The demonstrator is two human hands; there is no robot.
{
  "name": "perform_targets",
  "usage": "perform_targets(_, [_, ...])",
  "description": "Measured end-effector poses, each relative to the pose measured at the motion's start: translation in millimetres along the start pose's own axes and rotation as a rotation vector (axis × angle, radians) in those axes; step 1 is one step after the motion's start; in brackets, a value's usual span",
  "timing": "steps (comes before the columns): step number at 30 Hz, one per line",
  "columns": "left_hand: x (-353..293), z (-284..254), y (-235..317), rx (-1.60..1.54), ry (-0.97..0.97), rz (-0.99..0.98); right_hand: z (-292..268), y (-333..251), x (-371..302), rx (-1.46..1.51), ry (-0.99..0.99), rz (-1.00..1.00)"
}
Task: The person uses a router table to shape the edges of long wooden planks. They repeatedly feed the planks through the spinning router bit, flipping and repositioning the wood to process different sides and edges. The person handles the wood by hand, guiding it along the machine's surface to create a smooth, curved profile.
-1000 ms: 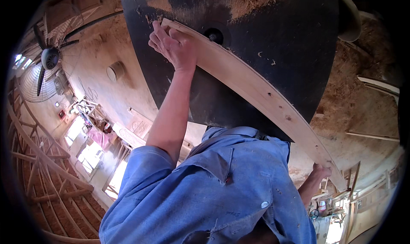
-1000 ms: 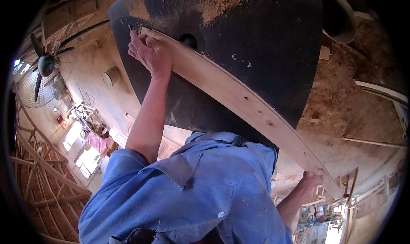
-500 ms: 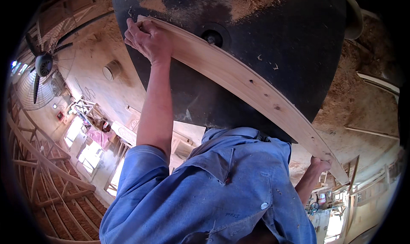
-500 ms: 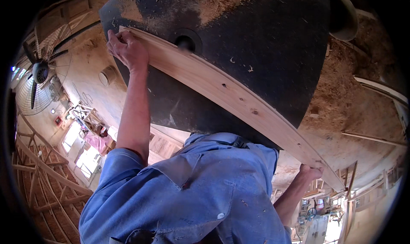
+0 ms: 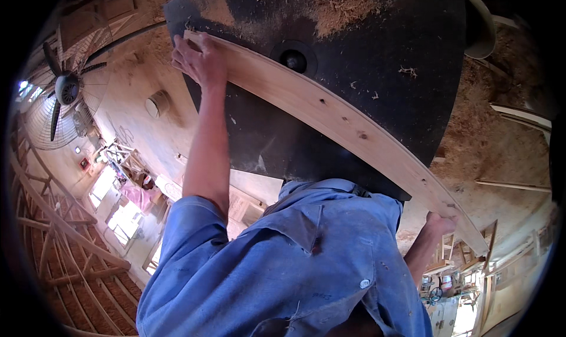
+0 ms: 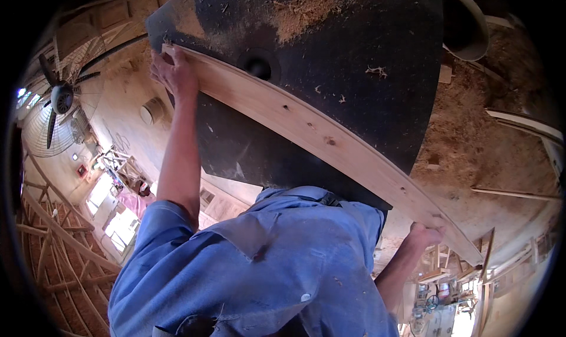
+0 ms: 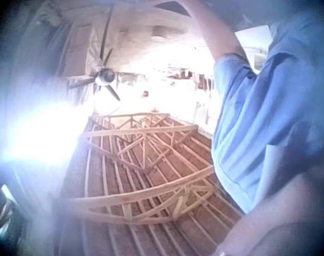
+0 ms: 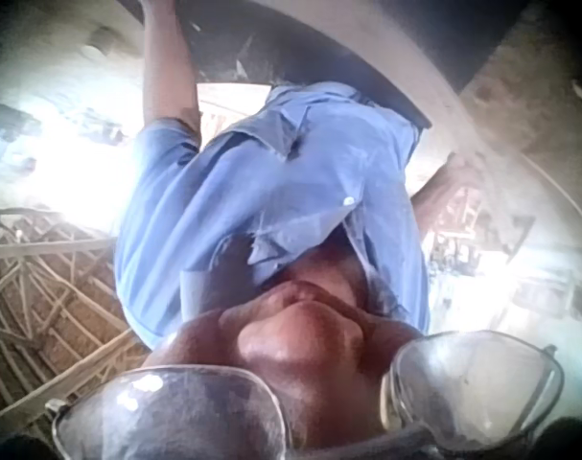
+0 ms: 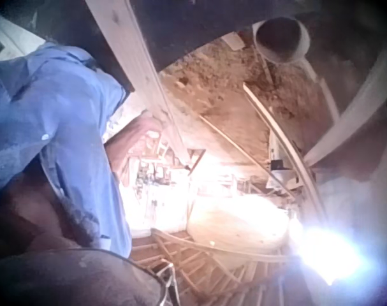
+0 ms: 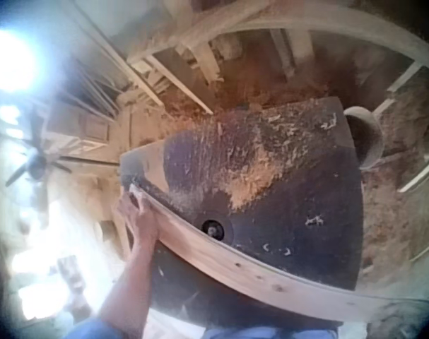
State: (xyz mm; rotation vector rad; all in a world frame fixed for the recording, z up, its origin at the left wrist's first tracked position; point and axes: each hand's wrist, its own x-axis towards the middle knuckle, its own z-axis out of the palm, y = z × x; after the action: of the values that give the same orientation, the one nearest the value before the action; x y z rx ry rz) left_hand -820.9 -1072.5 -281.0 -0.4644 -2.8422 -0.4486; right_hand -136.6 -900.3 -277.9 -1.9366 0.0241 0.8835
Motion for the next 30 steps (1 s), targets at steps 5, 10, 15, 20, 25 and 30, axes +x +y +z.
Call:
perform_targets(5, [-49,-9,41,0.02,-0.043,0.009,-36,-25,51,0.057,0.0,0.102])
perform_targets(10, [-51,-12,60,0.01,-0.053,0.003,-60,-44,86,0.161,0.017,0.165])
perform_targets(15, [-46,-9,63,-0.004,-0.039,0.013,-80,-75,104,0.122,0.11,0.161])
perform_targets(20, [-38,-7,59,0.042,-0.017,0.032,-96,-67,138,-0.074,0.121,0.049])
perform_targets(25, [-19,0,37,0.018,-0.014,0.022,-59,-61,94,0.009,0.094,0.111])
perform_targets(30, [4,5,13,0.01,0.01,-0.006,-39,-54,83,-0.019,-0.009,0.107])
